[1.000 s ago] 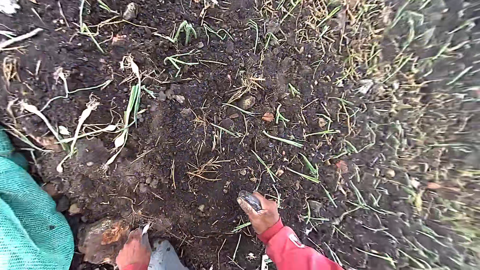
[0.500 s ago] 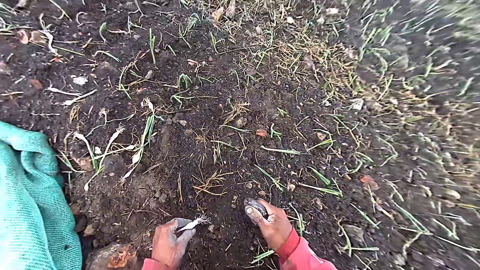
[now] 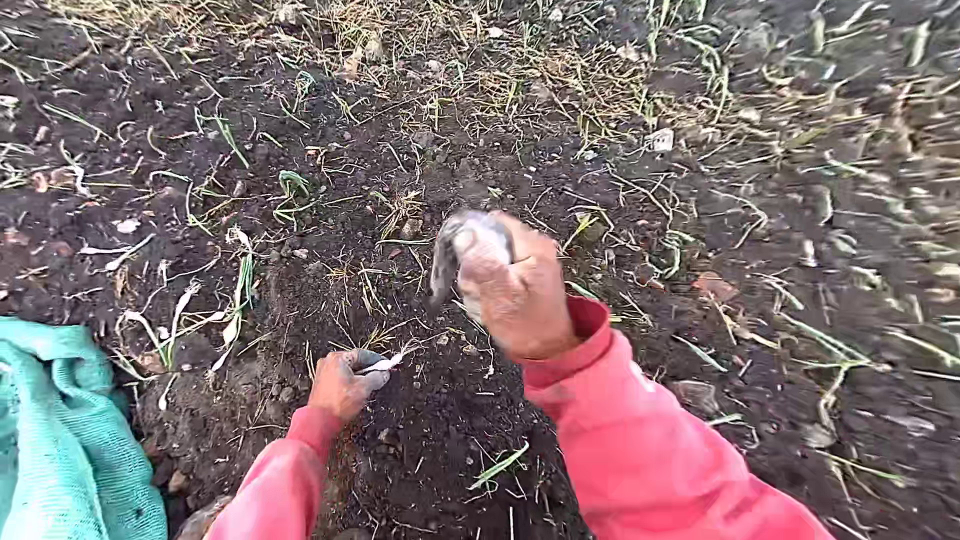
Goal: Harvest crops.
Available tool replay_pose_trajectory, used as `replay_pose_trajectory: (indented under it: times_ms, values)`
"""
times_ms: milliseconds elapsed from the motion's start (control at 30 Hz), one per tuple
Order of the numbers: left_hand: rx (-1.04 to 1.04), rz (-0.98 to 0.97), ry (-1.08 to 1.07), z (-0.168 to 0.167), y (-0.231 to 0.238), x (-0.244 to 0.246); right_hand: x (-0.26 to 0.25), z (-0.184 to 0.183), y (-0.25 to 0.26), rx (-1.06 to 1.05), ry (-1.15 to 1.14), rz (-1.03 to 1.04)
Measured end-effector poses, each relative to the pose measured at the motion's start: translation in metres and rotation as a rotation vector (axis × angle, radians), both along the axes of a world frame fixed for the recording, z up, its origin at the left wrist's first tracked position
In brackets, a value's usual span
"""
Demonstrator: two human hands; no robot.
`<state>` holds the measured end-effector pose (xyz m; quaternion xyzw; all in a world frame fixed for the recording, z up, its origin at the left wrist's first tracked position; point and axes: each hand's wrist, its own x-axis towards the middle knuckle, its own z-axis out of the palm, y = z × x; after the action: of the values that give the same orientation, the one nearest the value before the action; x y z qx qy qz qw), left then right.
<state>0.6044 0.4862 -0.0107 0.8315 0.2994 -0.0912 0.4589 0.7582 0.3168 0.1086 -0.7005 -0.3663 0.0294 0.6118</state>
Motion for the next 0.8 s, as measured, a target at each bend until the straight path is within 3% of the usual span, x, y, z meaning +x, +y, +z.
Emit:
replay_pose_trajectory:
  times_ms: [67,133,233,333,433,567,667,700,800]
  values:
    - [0.098,-0.067,0.059,0.014,-0.005,0.026,-0.008,-0.085,-0.012,-0.161,0.080,-0.126]
    - [0.237,-0.157,0.127,0.029,-0.009,0.062,-0.014,-0.119,-0.026,-0.146,0.094,-0.176]
    - [0.473,-0.394,0.297,0.026,-0.052,0.096,-0.035,-0.104,-0.057,-0.042,0.148,-0.170]
    - [0.547,-0.535,0.313,-0.004,-0.083,0.102,-0.052,-0.087,-0.083,-0.002,0.081,-0.130]
    - [0.467,-0.395,0.196,-0.005,-0.068,0.076,-0.062,-0.100,-0.094,-0.042,0.051,-0.103]
    - [0.221,-0.084,-0.219,0.008,-0.008,-0.004,-0.063,-0.037,-0.081,0.051,0.018,0.004]
    - [0.030,-0.010,-0.089,-0.014,-0.001,-0.052,-0.065,-0.011,-0.062,0.093,-0.006,0.099]
    - [0.004,0.008,-0.041,-0.021,-0.006,-0.056,-0.067,-0.027,-0.053,0.045,0.025,0.107]
    - [0.085,0.035,0.000,-0.017,-0.039,-0.038,-0.084,-0.119,-0.050,-0.202,0.197,0.046]
